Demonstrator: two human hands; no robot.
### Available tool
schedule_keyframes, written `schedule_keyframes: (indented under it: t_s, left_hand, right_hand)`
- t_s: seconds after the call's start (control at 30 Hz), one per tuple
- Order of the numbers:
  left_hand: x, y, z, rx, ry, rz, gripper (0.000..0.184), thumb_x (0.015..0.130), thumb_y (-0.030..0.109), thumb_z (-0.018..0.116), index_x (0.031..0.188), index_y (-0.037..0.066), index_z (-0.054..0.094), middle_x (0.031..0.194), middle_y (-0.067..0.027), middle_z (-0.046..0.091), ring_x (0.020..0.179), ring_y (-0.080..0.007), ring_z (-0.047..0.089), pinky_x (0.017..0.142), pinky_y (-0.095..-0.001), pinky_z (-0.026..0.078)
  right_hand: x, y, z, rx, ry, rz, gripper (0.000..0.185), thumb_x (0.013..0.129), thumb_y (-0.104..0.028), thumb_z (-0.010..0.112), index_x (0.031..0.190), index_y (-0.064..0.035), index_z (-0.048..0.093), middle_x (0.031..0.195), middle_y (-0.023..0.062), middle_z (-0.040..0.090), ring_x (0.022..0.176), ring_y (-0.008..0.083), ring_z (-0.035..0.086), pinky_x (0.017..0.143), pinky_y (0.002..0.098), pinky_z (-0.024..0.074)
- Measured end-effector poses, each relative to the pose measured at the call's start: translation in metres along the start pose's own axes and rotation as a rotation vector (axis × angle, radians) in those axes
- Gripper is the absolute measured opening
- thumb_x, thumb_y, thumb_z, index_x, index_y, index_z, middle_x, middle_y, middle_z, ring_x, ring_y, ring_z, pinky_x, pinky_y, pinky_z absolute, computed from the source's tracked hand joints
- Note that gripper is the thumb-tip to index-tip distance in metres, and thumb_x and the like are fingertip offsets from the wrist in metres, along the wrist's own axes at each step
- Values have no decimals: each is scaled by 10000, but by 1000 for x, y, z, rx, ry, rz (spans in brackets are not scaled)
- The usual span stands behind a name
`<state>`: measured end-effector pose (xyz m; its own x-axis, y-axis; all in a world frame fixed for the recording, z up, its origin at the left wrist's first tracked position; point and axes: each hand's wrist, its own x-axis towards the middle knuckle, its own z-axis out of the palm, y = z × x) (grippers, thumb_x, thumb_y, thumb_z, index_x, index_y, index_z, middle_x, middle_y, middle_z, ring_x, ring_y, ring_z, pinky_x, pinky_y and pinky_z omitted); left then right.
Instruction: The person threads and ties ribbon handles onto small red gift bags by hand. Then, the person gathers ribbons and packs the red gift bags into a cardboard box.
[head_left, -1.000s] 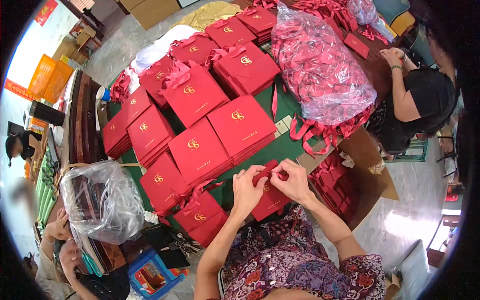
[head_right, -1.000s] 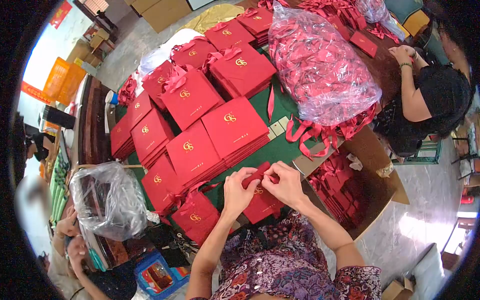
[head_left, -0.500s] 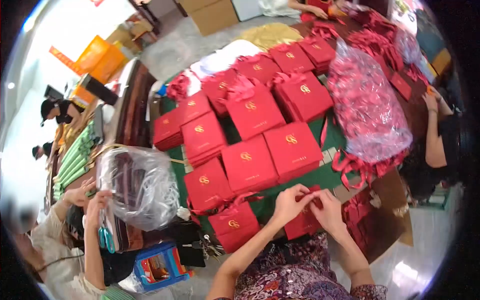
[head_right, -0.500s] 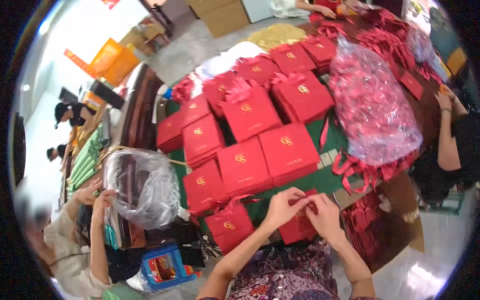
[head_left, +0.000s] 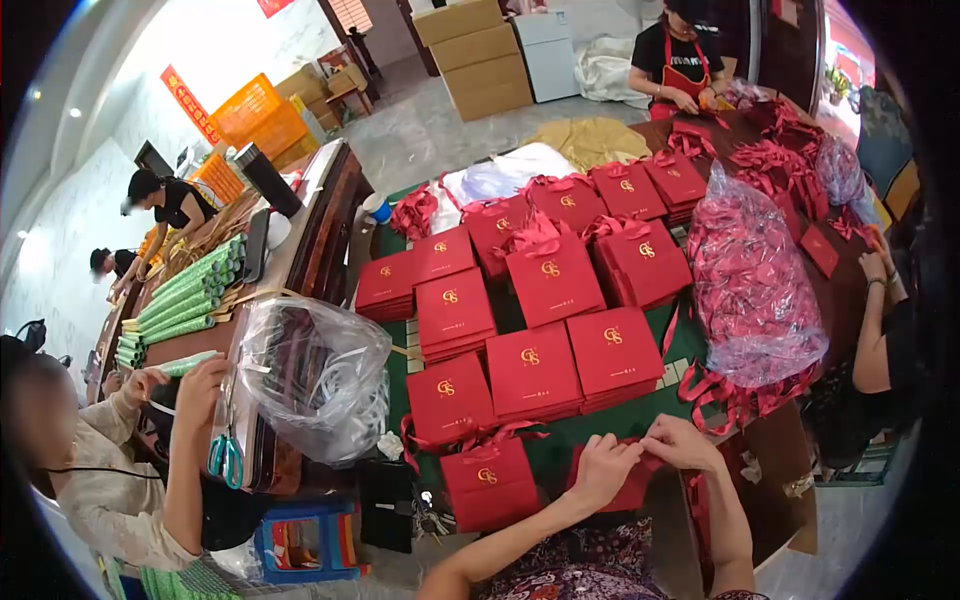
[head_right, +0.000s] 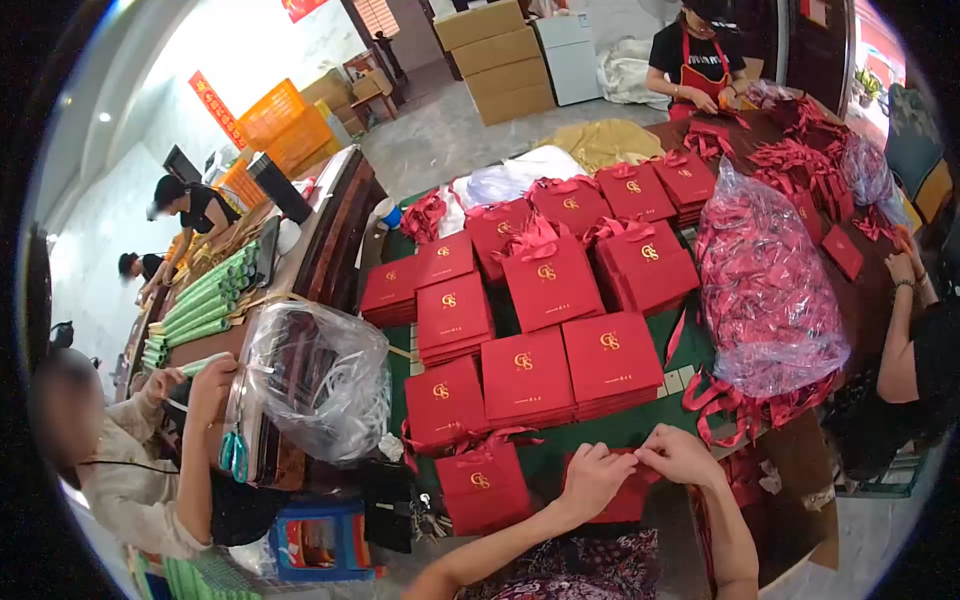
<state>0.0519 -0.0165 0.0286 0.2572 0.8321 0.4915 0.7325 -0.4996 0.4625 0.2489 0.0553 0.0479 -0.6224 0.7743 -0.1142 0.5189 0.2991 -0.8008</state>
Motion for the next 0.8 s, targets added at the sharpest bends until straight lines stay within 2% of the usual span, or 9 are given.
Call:
schedule_keyframes:
  t_s: [0.13, 0.3, 0.4, 0.43, 0.5, 0.57, 0.63, 0.7, 0.8]
  left_hand:
    - [3, 1, -4, 46, -16, 77, 158, 809, 187, 682, 946, 111, 661, 736, -19, 612, 748, -197, 536, 667, -347, 401]
    - [8, 0, -8, 110, 5, 96, 107, 801, 168, 669, 895, 117, 658, 746, -8, 618, 745, -206, 540, 660, -352, 412]
    - [14, -6, -15, -35, -35, -40, 131, 775, 210, 731, 868, 129, 687, 747, -27, 644, 749, -237, 579, 670, -382, 433]
    - [15, -5, -19, -130, -39, -87, 135, 771, 229, 745, 855, 138, 690, 751, -33, 651, 750, -248, 588, 673, -392, 436]
    - [10, -1, -19, -167, -125, -102, 136, 770, 247, 755, 836, 145, 694, 767, -41, 664, 740, -267, 595, 677, -410, 441]
    - [18, 5, -27, -145, -155, -151, 157, 765, 245, 775, 837, 133, 692, 772, -51, 682, 732, -274, 619, 661, -428, 455]
    - [18, -3, -31, -257, -129, -296, 148, 764, 190, 791, 849, 114, 697, 728, -77, 695, 694, -248, 663, 642, -369, 509]
    - [14, -20, -29, -402, -180, -529, 184, 775, 170, 796, 886, 55, 705, 787, -88, 723, 755, -184, 705, 668, -318, 538]
    - [16, -35, -32, -363, -129, -560, 218, 769, 179, 811, 895, 37, 701, 791, -88, 722, 756, -170, 701, 674, -312, 535]
  right_hand:
    - [4, 7, -6, 191, -112, -26, 186, 879, -210, 704, 933, -40, 758, 863, 98, 628, 835, 211, 622, 741, 337, 490]
    - [14, 12, 10, 310, -58, 47, 147, 852, -169, 720, 891, -34, 762, 820, 88, 639, 830, 187, 622, 753, 311, 489]
    - [20, 24, 34, 274, 255, 3, 154, 830, -165, 728, 785, -18, 715, 770, 73, 651, 787, 169, 625, 738, 308, 488]
    - [24, 15, 35, 457, 287, 142, 161, 828, -155, 721, 775, -5, 699, 729, 71, 654, 739, 152, 616, 704, 311, 488]
    - [36, 37, 40, 346, 440, 81, 206, 863, -158, 713, 772, 21, 667, 690, 58, 633, 710, 101, 585, 658, 305, 475]
    - [35, 24, 33, 386, 417, 56, 251, 892, -208, 706, 806, 24, 667, 727, 58, 624, 715, 109, 573, 642, 314, 467]
    - [26, 17, 28, 286, 429, 100, 288, 935, -262, 665, 866, 18, 676, 816, 67, 655, 771, 108, 585, 705, 291, 468]
    - [12, 11, 23, 641, 269, 233, 296, 946, -292, 656, 956, 3, 671, 802, 76, 652, 792, 127, 596, 735, 289, 469]
    - [-15, 0, 21, 436, 117, 119, 312, 950, -312, 653, 1016, -8, 638, 798, 89, 653, 784, 168, 613, 733, 322, 480]
